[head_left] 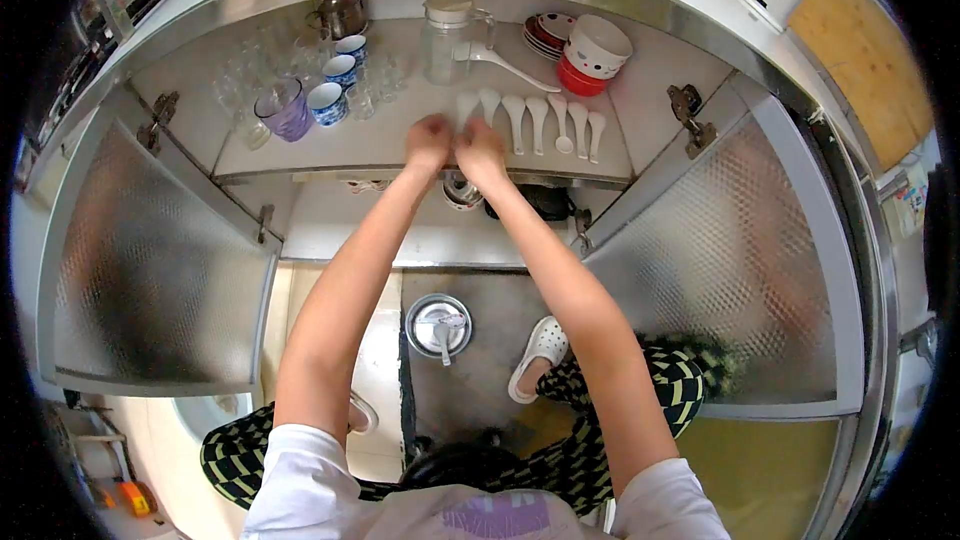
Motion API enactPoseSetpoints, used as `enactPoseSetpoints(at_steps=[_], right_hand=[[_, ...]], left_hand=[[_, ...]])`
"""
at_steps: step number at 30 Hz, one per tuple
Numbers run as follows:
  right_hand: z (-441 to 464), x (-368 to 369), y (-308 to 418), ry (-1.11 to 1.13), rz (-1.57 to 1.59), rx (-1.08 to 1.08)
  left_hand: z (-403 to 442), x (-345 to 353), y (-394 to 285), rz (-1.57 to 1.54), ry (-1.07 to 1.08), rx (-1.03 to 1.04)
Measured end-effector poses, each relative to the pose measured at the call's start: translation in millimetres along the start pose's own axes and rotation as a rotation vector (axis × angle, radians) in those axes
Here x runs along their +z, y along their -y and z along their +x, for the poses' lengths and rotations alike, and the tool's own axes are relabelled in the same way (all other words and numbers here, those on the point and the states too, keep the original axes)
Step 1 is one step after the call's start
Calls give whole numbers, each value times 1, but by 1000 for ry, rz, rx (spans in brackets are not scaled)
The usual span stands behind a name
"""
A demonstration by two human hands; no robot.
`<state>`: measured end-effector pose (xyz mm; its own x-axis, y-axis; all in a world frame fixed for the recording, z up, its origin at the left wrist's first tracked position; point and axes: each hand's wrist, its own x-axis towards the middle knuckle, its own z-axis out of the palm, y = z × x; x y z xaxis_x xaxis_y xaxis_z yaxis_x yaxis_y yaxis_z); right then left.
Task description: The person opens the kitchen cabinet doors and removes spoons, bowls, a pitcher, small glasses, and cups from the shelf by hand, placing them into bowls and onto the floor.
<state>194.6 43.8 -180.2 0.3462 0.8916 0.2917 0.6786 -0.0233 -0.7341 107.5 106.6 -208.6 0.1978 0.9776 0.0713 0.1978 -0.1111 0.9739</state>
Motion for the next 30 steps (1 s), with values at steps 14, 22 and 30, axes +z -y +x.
enactPoseSetpoints(at_steps=[14,22,30], right_hand=[[-3,11,-3,-28,151,82],[-38,-2,17,-83,559,101],[-156,33,-15,-66,676,179]], left_hand=[[-1,-4,-13,113,-16,-67],[-49,-6,-14,-217,-128,93],[-174,-5,35,-132,-234,120]])
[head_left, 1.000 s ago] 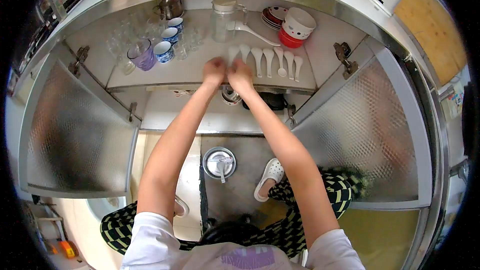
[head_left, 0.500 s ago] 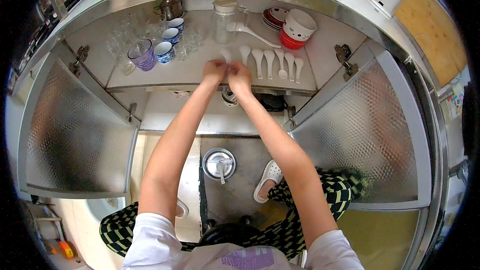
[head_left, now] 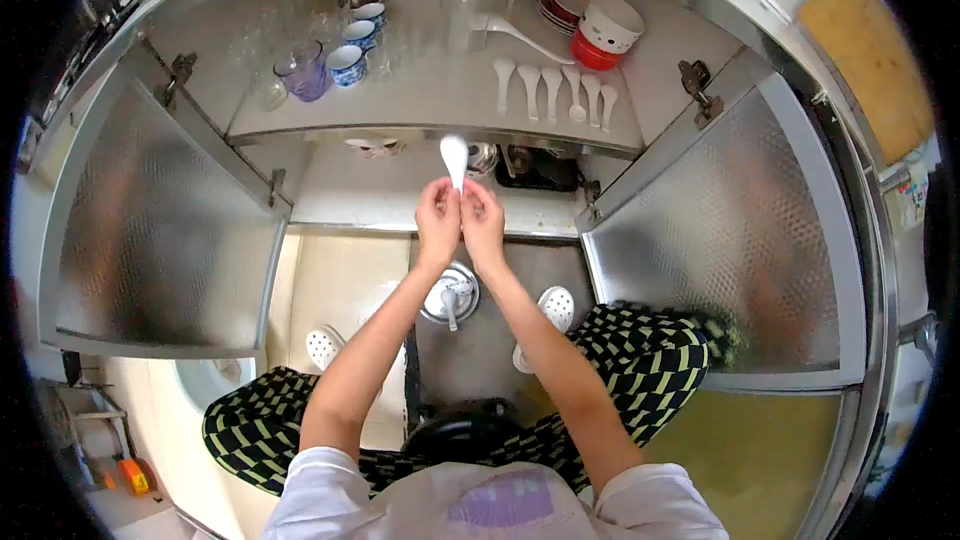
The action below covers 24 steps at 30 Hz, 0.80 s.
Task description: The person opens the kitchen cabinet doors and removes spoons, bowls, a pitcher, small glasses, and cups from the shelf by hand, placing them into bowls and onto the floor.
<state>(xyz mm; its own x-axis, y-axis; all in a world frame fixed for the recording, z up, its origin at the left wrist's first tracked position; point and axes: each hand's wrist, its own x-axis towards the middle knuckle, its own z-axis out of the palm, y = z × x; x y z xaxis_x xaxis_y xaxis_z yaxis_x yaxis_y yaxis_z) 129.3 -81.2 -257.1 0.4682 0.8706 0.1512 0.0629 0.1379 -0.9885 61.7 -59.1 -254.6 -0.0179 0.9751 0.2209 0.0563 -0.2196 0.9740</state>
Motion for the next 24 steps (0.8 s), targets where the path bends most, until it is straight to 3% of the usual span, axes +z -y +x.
enactPoseSetpoints(at_steps=[1,4,7,8,10,11,13,16,24], right_hand=[[-12,0,-22,0,32,15],[-48,-4,-88,58,-63,146],[-93,-3,-159,41,-47,390],[-101,-6,-149,41,-50,393],[-115,-11,-117,162,-370,586],[-126,-13,-163,142,-332,637],[-149,-18,-258,97,-256,739],[-156,-20,-249,109,-459,744],[-155,-13,-218,142,-598,678]], left_hand=[[-13,-5,11,-2,30,-85],[-54,-15,74,89,-11,-56],[-95,-30,114,322,37,-288],[-109,-33,129,297,35,-352],[-137,-38,168,424,8,-383],[-147,-41,177,424,5,-387],[-160,-43,188,480,116,-603],[-170,-43,205,525,138,-670],[-168,-45,222,615,153,-675]])
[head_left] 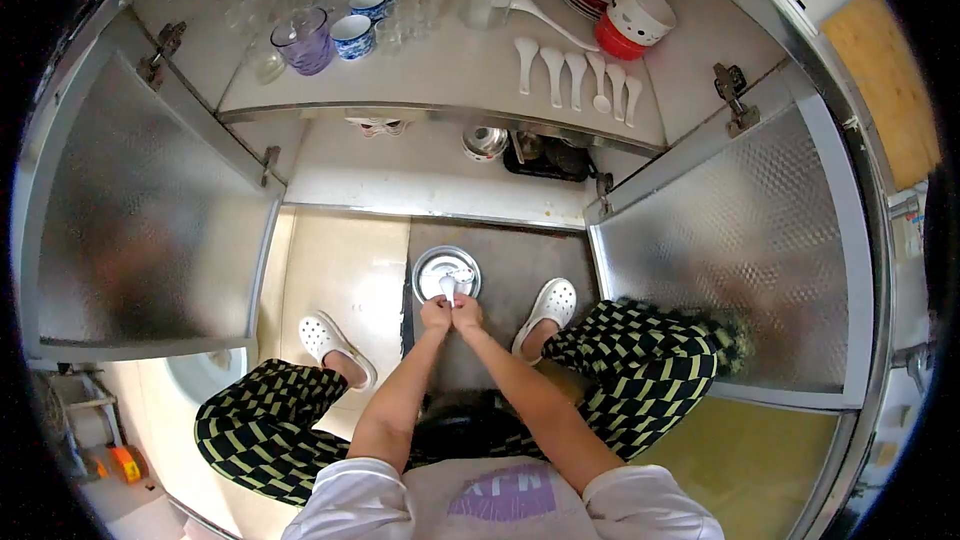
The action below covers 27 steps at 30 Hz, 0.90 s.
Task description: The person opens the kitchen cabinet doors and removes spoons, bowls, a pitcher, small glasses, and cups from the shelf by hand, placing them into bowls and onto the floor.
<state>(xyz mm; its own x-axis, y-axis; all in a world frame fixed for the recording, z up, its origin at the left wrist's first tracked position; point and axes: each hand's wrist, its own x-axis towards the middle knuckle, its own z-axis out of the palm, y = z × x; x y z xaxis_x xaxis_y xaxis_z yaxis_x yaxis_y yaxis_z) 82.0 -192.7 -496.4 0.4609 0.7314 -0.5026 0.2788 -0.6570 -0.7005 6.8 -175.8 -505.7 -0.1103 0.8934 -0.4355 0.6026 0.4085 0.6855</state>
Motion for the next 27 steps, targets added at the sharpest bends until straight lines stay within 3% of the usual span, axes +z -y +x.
enactPoseSetpoints(at_steps=[12,16,17,18,19,20,24,27], right_hand=[[10,-5,-10,37,-27,-27],[31,-25,17,-41,-10,-83],[34,-34,33,-81,123,-149],[36,-45,52,-120,258,-217],[42,-52,72,-135,461,-312],[46,-61,94,-147,663,-406],[10,-148,217,-194,838,-639],[17,-193,267,-202,719,-836]], left_hand=[[1,-8,-4,103,132,156],[16,-18,-28,-82,-55,199],[20,-28,-49,-284,-117,348],[16,-40,-86,-577,-127,351],[18,-59,-115,-489,-47,298],[11,-73,-153,-612,-141,451],[-11,-127,-275,-791,-163,671],[-3,-141,-332,-819,-180,786]])
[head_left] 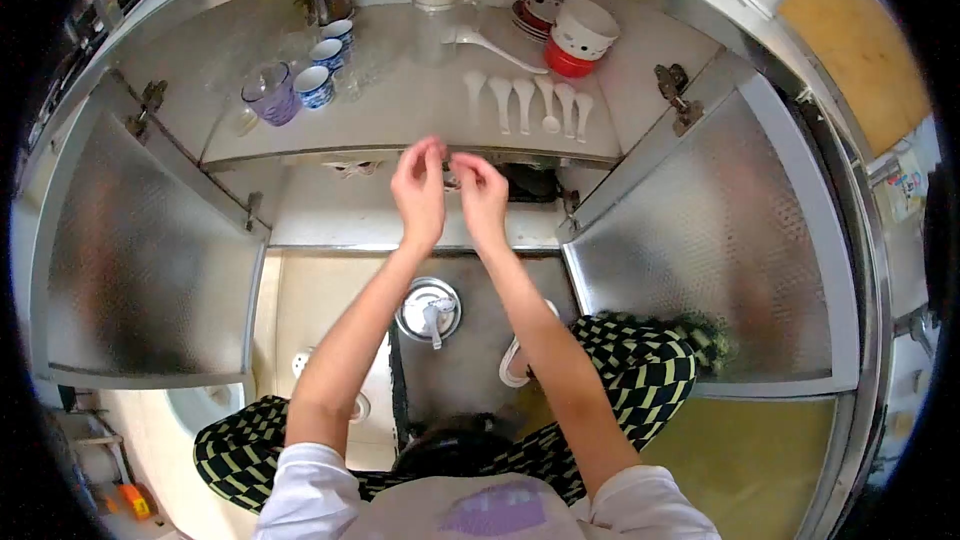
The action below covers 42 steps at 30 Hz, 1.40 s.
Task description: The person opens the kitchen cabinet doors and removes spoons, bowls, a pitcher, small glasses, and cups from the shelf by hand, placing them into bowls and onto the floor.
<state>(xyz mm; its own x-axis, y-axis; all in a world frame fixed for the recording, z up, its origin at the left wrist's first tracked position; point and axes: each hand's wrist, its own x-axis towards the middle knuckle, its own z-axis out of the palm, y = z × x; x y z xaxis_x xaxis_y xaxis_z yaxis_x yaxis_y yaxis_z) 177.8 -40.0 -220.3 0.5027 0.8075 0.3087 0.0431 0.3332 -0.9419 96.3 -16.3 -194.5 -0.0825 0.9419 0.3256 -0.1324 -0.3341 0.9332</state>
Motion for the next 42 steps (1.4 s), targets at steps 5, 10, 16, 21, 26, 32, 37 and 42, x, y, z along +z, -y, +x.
enactPoseSetpoints(at_steps=[5,10,16,21,26,32,37,42], right_hand=[[67,-1,18,-17,-439,-45],[90,-2,13,20,-666,-88],[103,3,11,121,-792,48],[102,9,13,60,-774,30],[96,8,10,29,-690,42],[97,16,-16,-81,-545,42],[85,17,1,8,-535,100],[79,18,-12,84,-275,166]], left_hand=[[59,40,10,-20,19,58],[78,51,34,259,190,-20],[92,56,55,218,148,-177],[97,52,57,189,279,-184],[90,52,36,167,252,-285],[98,45,43,20,207,-566],[87,39,21,-126,171,-625],[80,28,17,-120,223,-635]])
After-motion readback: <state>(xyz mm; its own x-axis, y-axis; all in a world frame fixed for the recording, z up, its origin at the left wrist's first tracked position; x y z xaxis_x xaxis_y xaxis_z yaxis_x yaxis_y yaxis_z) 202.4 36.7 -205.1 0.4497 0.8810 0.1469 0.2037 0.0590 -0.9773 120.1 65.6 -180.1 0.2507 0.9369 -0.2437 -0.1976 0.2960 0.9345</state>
